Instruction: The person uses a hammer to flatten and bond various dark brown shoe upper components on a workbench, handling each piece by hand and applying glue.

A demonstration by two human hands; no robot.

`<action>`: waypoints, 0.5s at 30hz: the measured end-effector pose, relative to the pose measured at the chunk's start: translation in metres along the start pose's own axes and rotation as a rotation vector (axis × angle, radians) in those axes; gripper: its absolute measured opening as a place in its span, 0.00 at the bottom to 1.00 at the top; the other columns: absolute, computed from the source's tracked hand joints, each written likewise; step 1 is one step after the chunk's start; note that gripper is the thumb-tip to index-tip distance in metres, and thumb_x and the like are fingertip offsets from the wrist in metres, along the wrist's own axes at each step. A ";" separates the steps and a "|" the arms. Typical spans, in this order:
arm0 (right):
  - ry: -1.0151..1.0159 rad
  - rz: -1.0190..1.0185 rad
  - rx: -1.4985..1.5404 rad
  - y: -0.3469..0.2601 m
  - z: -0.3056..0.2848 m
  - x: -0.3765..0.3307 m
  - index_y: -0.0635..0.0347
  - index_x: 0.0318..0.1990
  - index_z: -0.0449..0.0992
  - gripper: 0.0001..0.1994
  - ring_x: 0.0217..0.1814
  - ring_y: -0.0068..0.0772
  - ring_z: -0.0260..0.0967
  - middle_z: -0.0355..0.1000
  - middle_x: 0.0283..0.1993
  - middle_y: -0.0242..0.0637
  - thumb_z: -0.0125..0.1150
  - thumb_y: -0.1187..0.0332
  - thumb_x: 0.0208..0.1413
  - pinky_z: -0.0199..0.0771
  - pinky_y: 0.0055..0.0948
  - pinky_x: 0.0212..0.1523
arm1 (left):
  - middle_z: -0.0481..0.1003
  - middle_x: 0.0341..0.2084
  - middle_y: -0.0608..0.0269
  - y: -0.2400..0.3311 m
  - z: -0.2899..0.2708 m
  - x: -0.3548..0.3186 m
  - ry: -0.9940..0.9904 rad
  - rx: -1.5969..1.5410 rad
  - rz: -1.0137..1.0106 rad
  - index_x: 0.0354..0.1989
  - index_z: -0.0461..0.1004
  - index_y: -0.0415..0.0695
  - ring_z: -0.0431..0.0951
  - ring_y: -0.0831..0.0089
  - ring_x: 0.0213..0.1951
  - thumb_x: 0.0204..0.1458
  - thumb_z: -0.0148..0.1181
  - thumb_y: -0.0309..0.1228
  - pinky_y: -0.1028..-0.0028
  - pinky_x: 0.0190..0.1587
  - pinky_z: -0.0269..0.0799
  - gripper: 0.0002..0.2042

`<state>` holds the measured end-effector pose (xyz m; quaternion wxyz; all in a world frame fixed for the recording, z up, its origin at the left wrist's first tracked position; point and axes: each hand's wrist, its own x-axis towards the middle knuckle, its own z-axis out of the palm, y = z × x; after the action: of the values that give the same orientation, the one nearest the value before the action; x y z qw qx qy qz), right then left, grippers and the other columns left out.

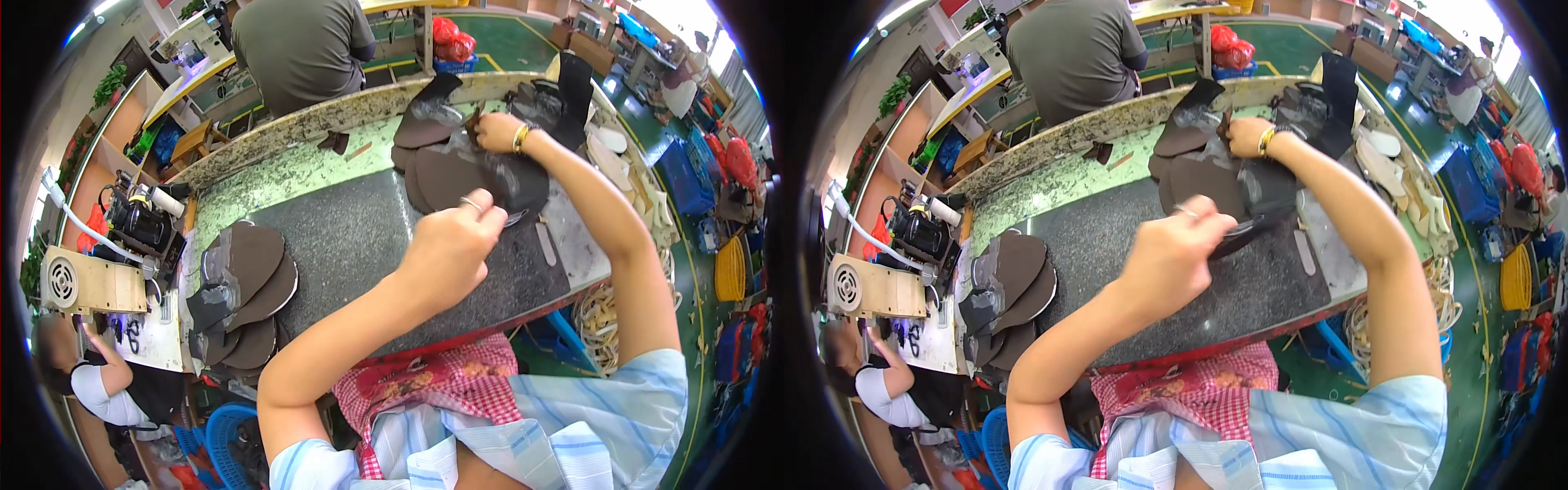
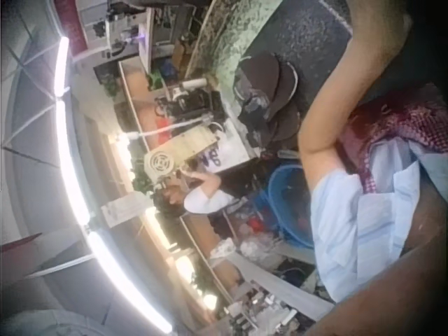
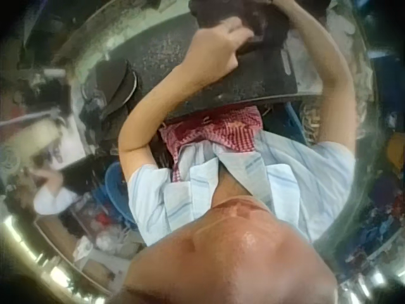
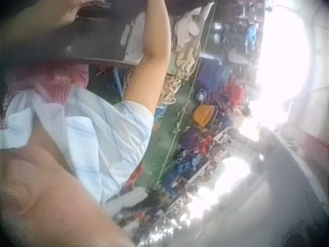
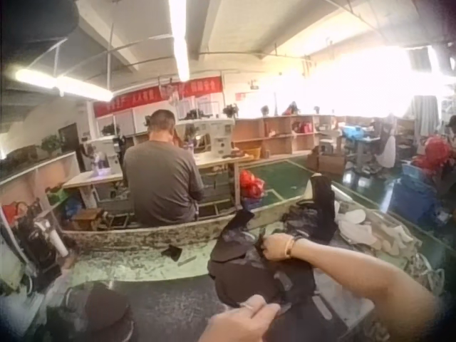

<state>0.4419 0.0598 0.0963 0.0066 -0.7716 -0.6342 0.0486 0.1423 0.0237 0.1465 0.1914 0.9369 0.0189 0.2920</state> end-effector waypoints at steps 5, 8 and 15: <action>0.130 -0.412 -0.409 0.020 -0.004 -0.027 0.62 0.39 0.78 0.15 0.47 0.54 0.72 0.74 0.44 0.49 0.49 0.62 0.56 0.74 0.46 0.48 | 0.74 0.33 0.64 -0.014 -0.017 -0.059 -0.207 -0.607 -0.655 0.45 0.76 0.34 0.77 0.77 0.32 0.53 0.60 0.18 0.75 0.29 0.77 0.11; 0.151 -0.208 0.519 -0.064 -0.006 -0.085 0.61 0.41 0.78 0.14 0.34 0.48 0.73 0.76 0.33 0.47 0.53 0.61 0.60 0.73 0.39 0.36 | 0.70 0.34 0.64 -0.053 0.027 -0.136 -0.195 -0.695 -1.009 0.47 0.76 0.36 0.76 0.79 0.31 0.54 0.60 0.20 0.77 0.26 0.80 0.11; -0.246 -0.347 0.564 -0.147 0.034 -0.195 0.55 0.45 0.74 0.08 0.32 0.52 0.75 0.73 0.28 0.46 0.57 0.69 0.58 0.75 0.42 0.31 | 0.70 0.26 0.69 -0.063 0.021 -0.144 -0.257 -0.878 -1.024 0.54 0.75 0.41 0.75 0.80 0.22 0.56 0.59 0.24 0.80 0.20 0.74 0.16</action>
<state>0.2583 -0.1047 0.0858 0.1512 -0.6084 -0.7135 0.3129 0.0392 0.0533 0.0297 0.6681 0.6728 0.3163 0.0320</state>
